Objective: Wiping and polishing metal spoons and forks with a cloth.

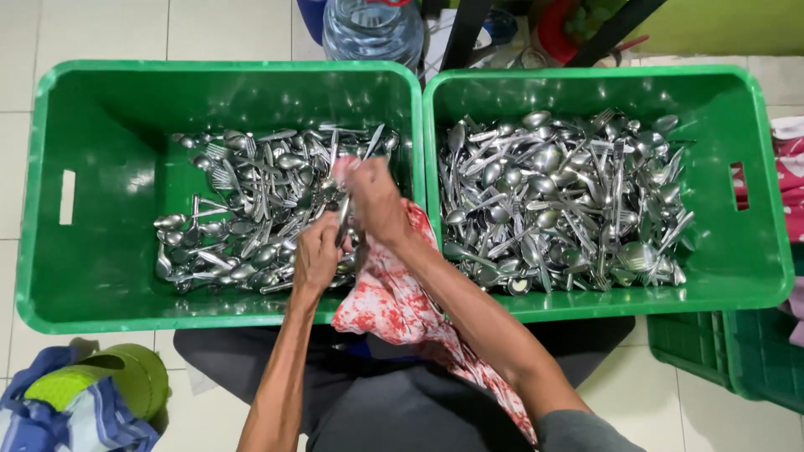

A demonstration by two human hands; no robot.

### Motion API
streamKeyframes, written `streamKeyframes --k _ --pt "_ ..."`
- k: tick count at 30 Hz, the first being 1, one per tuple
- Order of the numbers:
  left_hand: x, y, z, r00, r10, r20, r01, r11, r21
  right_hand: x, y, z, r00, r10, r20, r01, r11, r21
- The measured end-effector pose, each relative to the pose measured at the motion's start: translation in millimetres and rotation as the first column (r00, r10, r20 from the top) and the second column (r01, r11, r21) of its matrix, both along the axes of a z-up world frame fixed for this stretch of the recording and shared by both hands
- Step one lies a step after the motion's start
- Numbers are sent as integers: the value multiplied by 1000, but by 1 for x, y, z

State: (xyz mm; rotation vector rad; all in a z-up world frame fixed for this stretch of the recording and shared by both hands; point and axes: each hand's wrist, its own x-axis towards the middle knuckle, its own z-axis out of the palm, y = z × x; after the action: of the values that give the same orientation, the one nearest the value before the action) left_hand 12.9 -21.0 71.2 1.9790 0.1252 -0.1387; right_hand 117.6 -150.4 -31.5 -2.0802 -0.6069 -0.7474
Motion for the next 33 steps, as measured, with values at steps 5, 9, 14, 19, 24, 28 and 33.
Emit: streamKeyframes --k 5,9,14,19,24,28,33 --pt "-9 20 -29 996 -26 -84 25 1000 -15 -15 -8 27 968 -19 -252 73 976 207" --pt "1 19 -29 996 82 -37 -79 992 96 -15 -10 21 968 8 -251 48 976 214" --pt "9 13 -52 979 204 -17 -194 952 239 -27 -9 40 983 70 -170 -42 986 163" --pt "7 -1 -36 991 129 44 -136 936 324 -31 4 1 986 160 -40 -165 964 -208" --pt "-2 7 -7 999 5 42 -18 950 313 -20 3 49 994 -73 86 93 965 -245" --pt "-9 8 -17 999 50 -18 -44 970 241 -17 -10 33 962 -20 -271 52 992 114" --pt "-9 -4 -26 993 69 -99 -56 989 135 -25 -6 48 670 390 -631 41 830 557"
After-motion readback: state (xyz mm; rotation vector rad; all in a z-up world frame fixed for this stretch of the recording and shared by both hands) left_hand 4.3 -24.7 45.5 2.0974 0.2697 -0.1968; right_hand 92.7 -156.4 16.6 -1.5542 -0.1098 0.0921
